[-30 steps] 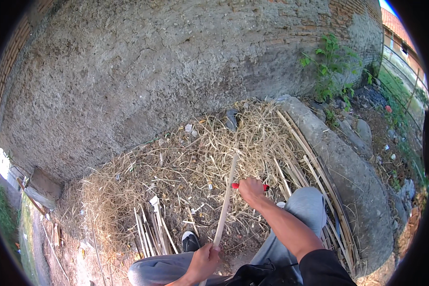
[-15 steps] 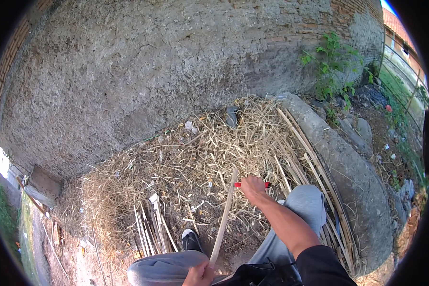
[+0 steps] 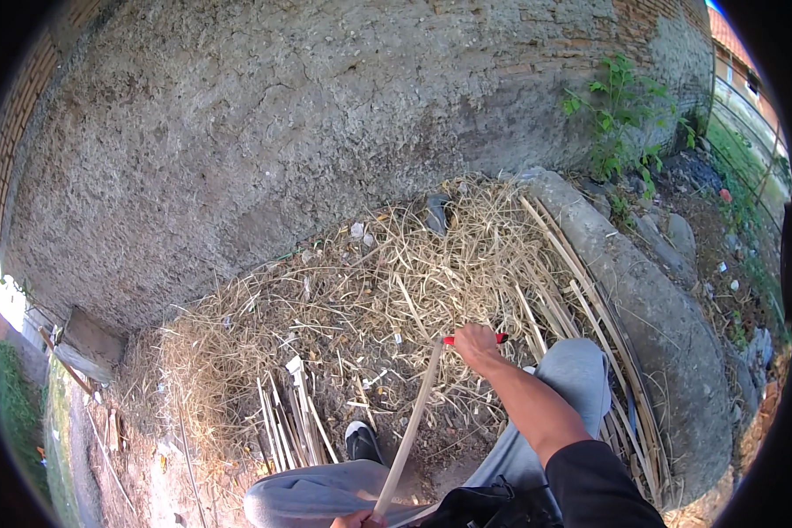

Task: The person shaves a long bamboo strip using a small handheld blade, repeatedly drawing the blade along the length of the strip while holding it over a pile of dry grass.

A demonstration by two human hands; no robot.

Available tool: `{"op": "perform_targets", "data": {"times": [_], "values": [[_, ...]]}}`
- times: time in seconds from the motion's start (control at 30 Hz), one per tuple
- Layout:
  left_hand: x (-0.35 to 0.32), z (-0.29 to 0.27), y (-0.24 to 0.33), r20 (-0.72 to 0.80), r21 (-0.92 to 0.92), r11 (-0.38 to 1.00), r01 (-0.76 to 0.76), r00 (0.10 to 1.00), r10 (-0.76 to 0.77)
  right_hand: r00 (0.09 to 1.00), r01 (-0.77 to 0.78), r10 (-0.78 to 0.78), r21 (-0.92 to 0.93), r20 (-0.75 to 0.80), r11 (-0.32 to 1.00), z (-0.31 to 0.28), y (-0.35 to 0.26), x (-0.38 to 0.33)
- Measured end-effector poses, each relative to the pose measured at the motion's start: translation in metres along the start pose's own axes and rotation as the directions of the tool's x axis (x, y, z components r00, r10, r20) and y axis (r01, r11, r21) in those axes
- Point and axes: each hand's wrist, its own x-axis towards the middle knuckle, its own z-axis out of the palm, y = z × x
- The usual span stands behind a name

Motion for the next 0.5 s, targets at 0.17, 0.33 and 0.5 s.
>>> {"op": "perform_targets", "data": {"times": [0.17,0.33,0.5], "values": [[-0.046,-0.018,0.027,-0.122,0.11,0.99,-0.091,0.987,0.104,0.99,-0.136,0.136,0.014,0.026,0.991,0.016,0.036,0.005],[-0.012,-0.041,-0.02,-0.151,0.248,0.931,-0.266,0.939,0.309,0.985,-0.156,0.151,0.073,0.079,0.985,0.021,0.028,-0.002],[0.018,-0.046,-0.021,-0.092,-0.077,0.99,0.117,0.988,-0.124,0.977,-0.211,0.199,0.244,0.076,0.947,-0.04,0.005,-0.003]]}}
